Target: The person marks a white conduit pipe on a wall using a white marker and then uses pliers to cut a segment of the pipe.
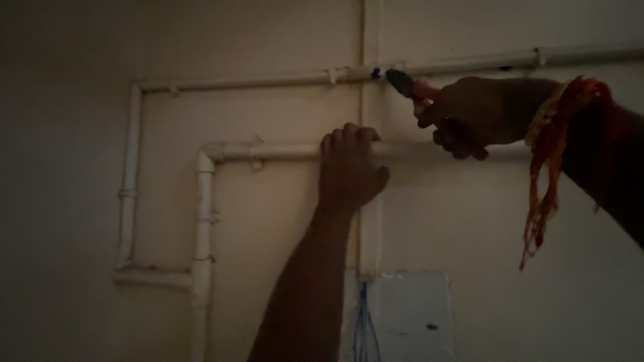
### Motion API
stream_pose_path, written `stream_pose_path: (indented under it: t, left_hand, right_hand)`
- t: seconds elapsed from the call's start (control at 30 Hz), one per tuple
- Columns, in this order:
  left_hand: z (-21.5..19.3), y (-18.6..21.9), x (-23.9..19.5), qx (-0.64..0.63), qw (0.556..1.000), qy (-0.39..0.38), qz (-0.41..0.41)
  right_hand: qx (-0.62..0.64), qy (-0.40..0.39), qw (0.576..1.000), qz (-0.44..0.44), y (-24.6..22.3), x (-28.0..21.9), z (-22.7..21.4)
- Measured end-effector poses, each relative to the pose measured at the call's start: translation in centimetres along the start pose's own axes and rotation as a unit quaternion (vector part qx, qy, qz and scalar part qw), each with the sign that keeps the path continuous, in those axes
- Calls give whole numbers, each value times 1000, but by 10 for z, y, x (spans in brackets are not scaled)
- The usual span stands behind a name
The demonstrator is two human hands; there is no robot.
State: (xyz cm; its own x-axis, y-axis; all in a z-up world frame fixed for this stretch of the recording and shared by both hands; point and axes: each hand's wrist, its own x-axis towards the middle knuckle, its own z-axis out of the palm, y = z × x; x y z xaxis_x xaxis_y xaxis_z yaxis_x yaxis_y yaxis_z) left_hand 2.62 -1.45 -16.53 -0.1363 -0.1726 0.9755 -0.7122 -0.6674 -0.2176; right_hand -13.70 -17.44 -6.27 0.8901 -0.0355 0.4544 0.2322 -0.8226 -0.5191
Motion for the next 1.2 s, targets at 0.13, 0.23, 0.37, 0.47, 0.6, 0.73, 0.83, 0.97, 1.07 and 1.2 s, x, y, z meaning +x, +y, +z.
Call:
stream_pose_path:
  t: [0.13, 0.23, 0.37, 0.47, 0.6, 0.73, 0.83, 0.97, 1.07, 1.2]
  left_hand:
    - [-3, -2, -1, -16, 1000, -22, -6]
    - [-3, -1, 0, -17, 1000, -8, 1]
    - [3, 6, 0, -7, 999, 10, -37]
    - [7, 6, -1, 19, 999, 41, -8]
    - [12, 3, -3, 12, 996, 92, 8]
    - [16, 0, -4, 14, 994, 107, 25]
    - [18, -2, -3, 41, 996, 80, 28]
    - [21, -21, 1, 21, 995, 74, 56]
    - [19, -28, 12, -69, 997, -42, 11]
    - [0, -9, 18, -45, 989, -130, -52]
  right_hand:
    - [-110, 81, 989, 53, -8, -17, 19]
    - [-167, 107, 978, 57, -7, -19, 29]
    - [129, -42, 991, -13, 16, -2, 19]
    - [170, -94, 980, -46, 33, 18, 11]
    - [-484, -33, 813, -322, 30, 32, 13]
    - [-416, -12, 883, -219, 18, 5, 28]
    - [-169, 7, 979, -109, 14, 10, 40]
    - [-276, 85, 956, -56, 25, 25, 42]
    - [-786, 148, 586, -131, 28, 28, 39]
    - [-809, 107, 562, -134, 16, 21, 37]
